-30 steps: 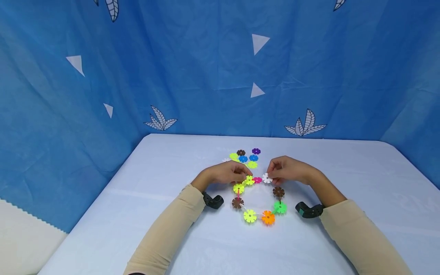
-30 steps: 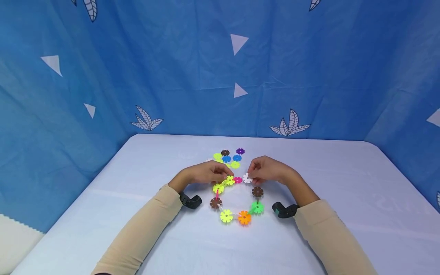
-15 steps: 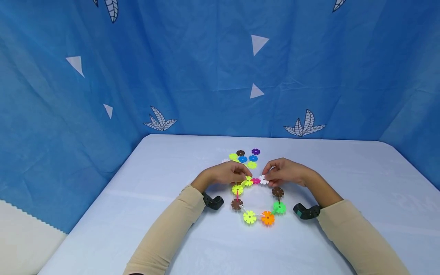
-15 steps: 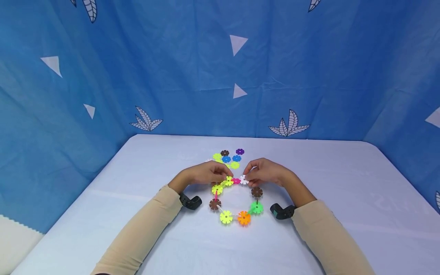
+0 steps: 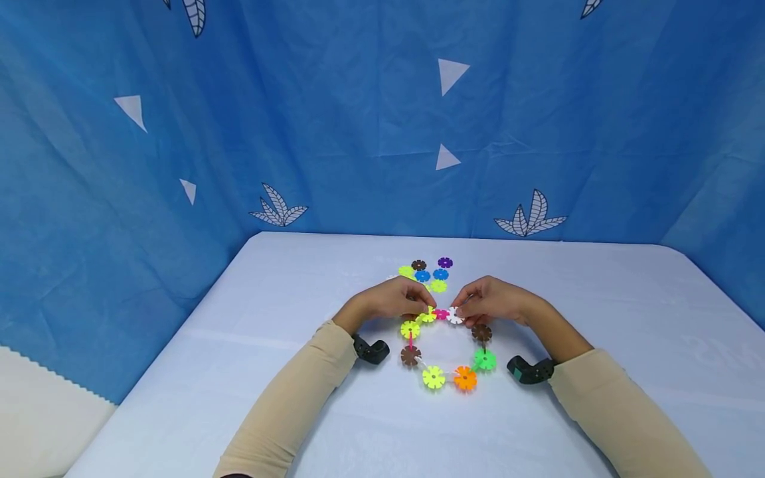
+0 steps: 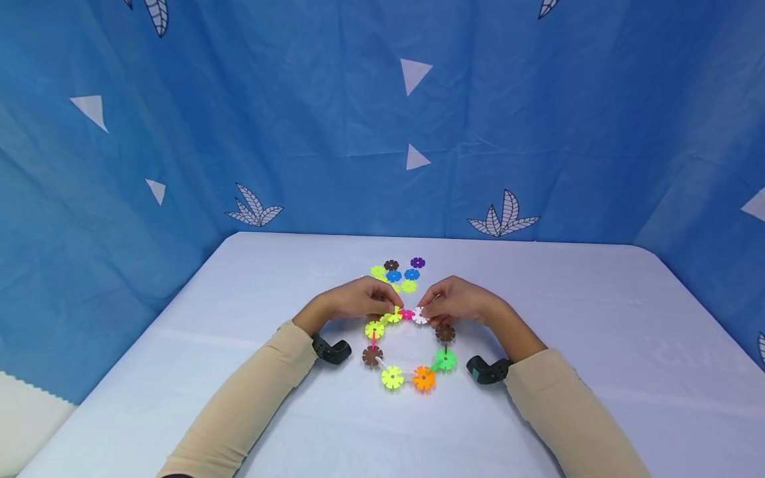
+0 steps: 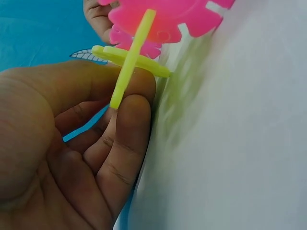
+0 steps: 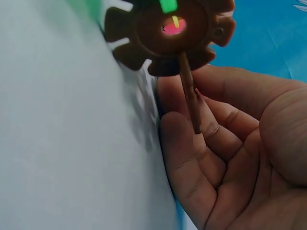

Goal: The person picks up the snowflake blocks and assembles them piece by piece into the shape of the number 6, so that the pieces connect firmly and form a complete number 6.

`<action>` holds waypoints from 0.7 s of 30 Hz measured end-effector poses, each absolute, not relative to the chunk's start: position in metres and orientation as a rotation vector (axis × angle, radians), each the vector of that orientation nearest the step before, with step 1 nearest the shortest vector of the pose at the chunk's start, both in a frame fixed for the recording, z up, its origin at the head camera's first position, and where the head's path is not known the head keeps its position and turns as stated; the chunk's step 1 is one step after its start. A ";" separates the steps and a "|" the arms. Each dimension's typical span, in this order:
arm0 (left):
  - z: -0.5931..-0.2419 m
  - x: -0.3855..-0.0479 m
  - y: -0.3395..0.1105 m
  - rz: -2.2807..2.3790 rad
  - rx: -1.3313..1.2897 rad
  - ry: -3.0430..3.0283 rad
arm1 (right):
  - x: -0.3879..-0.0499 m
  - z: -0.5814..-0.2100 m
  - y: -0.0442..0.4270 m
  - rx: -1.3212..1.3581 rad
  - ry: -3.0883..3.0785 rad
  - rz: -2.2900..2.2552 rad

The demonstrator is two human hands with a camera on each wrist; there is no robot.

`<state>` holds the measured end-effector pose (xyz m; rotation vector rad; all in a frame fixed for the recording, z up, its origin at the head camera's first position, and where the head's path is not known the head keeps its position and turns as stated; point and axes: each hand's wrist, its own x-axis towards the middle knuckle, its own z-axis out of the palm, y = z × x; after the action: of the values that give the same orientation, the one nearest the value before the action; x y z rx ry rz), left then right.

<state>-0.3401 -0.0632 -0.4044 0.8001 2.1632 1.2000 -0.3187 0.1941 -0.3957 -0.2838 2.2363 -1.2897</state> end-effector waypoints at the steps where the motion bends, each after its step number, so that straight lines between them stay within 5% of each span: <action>1: -0.405 -0.340 -0.063 1.202 0.798 2.167 | -0.318 -0.395 0.194 -0.291 2.240 -1.289; 21: -0.403 -0.339 -0.058 1.183 0.770 2.232 | -0.315 -0.395 0.183 -0.245 2.293 -1.295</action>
<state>-0.3392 -0.0576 -0.4033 0.7704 2.2318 1.1833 -0.3149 0.1833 -0.3953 -0.2449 2.2932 -1.2950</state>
